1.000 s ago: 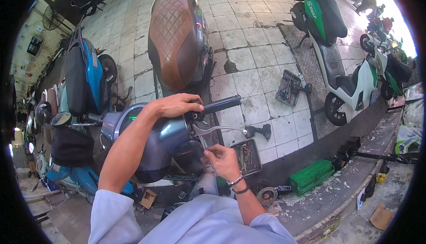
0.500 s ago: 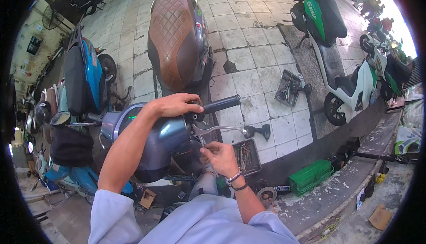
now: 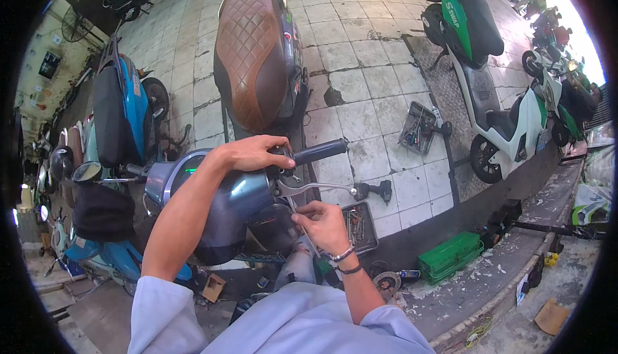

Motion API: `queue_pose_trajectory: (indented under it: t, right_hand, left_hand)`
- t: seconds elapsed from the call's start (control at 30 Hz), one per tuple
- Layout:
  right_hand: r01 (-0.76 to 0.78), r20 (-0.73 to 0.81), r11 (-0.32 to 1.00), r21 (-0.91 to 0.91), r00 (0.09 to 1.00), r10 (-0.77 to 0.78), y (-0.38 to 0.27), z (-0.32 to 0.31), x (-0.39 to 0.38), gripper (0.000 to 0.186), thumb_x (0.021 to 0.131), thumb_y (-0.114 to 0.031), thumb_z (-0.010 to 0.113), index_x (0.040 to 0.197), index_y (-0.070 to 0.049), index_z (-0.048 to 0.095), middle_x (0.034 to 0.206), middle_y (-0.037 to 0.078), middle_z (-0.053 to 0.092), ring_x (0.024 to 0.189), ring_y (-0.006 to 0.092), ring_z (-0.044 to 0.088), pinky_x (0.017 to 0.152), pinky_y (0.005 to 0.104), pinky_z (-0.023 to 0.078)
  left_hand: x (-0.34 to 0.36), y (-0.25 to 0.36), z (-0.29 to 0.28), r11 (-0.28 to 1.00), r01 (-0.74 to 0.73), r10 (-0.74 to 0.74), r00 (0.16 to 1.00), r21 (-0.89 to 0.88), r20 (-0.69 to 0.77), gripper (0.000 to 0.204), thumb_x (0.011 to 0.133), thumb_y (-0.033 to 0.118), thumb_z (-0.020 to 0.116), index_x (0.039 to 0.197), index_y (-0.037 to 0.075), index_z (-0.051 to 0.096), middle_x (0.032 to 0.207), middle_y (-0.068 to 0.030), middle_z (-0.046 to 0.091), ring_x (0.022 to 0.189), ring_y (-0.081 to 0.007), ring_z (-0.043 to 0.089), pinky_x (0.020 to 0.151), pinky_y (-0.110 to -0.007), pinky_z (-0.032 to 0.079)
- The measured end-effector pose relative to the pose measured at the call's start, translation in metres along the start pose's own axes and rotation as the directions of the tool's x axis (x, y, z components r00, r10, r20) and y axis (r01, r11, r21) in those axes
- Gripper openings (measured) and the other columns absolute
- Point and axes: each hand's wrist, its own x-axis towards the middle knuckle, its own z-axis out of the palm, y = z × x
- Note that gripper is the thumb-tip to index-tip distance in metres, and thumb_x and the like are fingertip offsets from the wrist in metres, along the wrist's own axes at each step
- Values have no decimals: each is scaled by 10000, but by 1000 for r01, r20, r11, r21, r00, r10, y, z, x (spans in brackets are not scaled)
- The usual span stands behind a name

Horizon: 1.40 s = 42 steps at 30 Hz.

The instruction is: The person removes a phone mount from the scooter handlebar by hand, then uses a screwdriver on the handlebar and brake lever assembly while adjusting components.

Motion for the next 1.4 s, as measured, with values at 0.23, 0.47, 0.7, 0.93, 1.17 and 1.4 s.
queue_pose_trajectory:
  t: [0.23,0.47,0.7,0.93,1.17,1.4]
  right_hand:
    - [13,1,1000,13,1000,-13,-2,9,7,247,911,-110,791,1040,91,725,832,106,748,682,137,709,610,281,577]
    - [-42,-15,998,53,999,43,-6,14,12,274,904,-151,812,991,89,714,795,104,730,666,132,696,552,262,552]
    - [53,-25,989,136,998,-50,-13,18,16,259,929,-143,781,1010,86,692,790,81,695,611,134,650,512,278,534]
    - [-75,122,938,337,992,35,-1,16,22,259,1014,-115,655,1080,136,670,890,143,705,740,200,706,642,344,643]
    - [-22,18,950,311,1000,17,1,26,26,229,948,-103,732,1045,72,619,811,100,697,620,149,669,505,288,567]
    - [-33,-14,958,284,999,39,-6,31,25,186,932,-117,749,1004,32,664,736,44,676,535,106,615,444,254,472]
  left_hand:
    - [3,-5,2,1000,19,-19,1000,-4,-10,557,946,510,695,1266,56,659,1173,-169,691,1142,-274,622,983,-395,459]
    - [4,-4,3,1000,20,-20,1000,-17,-16,525,946,494,694,1254,70,669,1166,-165,699,1133,-273,627,979,-394,461]
    - [3,-3,1,1000,18,-18,999,0,-28,525,948,495,690,1252,68,668,1152,-163,701,1120,-272,631,972,-397,464]
    - [7,-7,6,999,52,-52,999,2,-3,584,939,523,690,1284,54,642,1232,-192,680,1181,-285,610,1019,-410,452]
    - [0,-1,1,999,45,-45,999,2,12,621,933,548,681,1302,50,633,1251,-214,670,1204,-324,608,1032,-417,450]
    - [1,-3,1,1000,17,-17,1000,16,5,634,932,555,673,1307,45,634,1263,-216,666,1219,-329,603,1040,-420,446]
